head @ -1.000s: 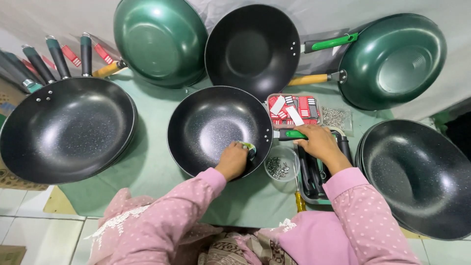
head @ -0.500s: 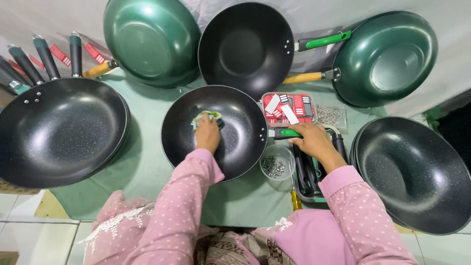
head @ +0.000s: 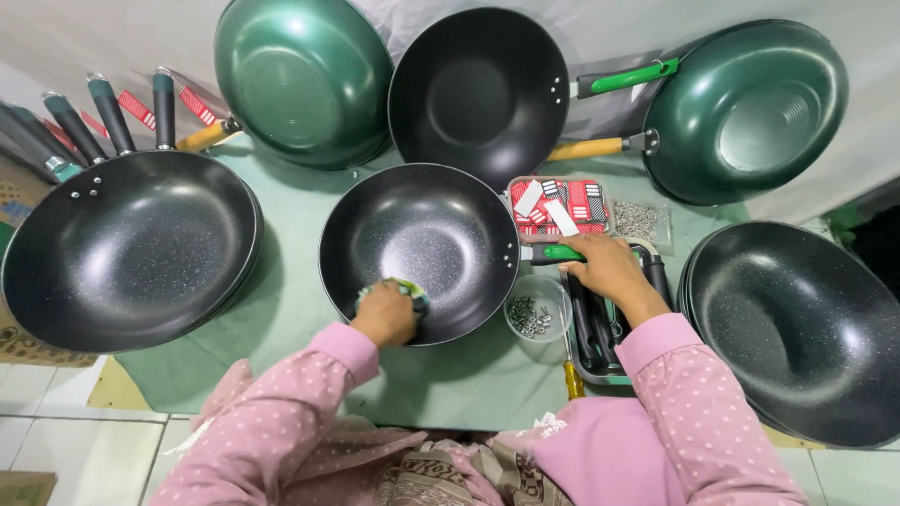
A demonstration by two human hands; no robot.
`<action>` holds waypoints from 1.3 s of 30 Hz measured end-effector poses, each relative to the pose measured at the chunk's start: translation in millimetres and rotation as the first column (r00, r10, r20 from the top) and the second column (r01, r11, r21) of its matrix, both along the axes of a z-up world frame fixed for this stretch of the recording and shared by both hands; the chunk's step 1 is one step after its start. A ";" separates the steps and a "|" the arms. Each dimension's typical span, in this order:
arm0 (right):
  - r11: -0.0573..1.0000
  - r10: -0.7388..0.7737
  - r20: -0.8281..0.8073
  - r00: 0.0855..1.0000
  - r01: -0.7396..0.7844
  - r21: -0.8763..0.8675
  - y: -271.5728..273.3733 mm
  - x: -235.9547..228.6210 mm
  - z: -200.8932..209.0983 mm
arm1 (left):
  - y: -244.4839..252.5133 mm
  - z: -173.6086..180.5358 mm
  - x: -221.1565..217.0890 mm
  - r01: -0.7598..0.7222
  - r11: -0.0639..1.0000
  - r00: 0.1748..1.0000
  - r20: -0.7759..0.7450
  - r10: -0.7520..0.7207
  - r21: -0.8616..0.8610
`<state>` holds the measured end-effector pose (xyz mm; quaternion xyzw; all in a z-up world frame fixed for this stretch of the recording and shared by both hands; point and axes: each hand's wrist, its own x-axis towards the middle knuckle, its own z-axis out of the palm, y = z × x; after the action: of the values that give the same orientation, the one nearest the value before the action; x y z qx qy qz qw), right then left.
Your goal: Assembling pan handles and cleaning the interior of the pans in a store setting.
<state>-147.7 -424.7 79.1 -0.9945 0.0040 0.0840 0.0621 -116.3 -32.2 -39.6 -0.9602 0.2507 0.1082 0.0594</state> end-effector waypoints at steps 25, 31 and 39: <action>0.997 0.066 0.013 0.998 -0.066 -0.049 -8.0 7.9 -19.9 | -169.4 53.2 80.2 0.373 0.692 0.873 0.486 -0.037 -0.618; 0.997 0.063 0.005 0.998 -0.063 -0.053 -6.9 8.3 -21.2 | -165.5 45.0 123.6 0.326 0.825 0.823 0.568 -0.007 -0.462; 0.997 0.068 -0.013 0.998 -0.068 -0.033 -1.5 7.5 -7.2 | -119.4 50.9 160.2 0.093 0.920 0.786 0.595 0.166 -0.380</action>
<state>-140.2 -426.2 71.9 -0.9945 -0.0279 0.0920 0.0425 43.9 -151.6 11.3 -0.9392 0.2149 -0.2619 -0.0560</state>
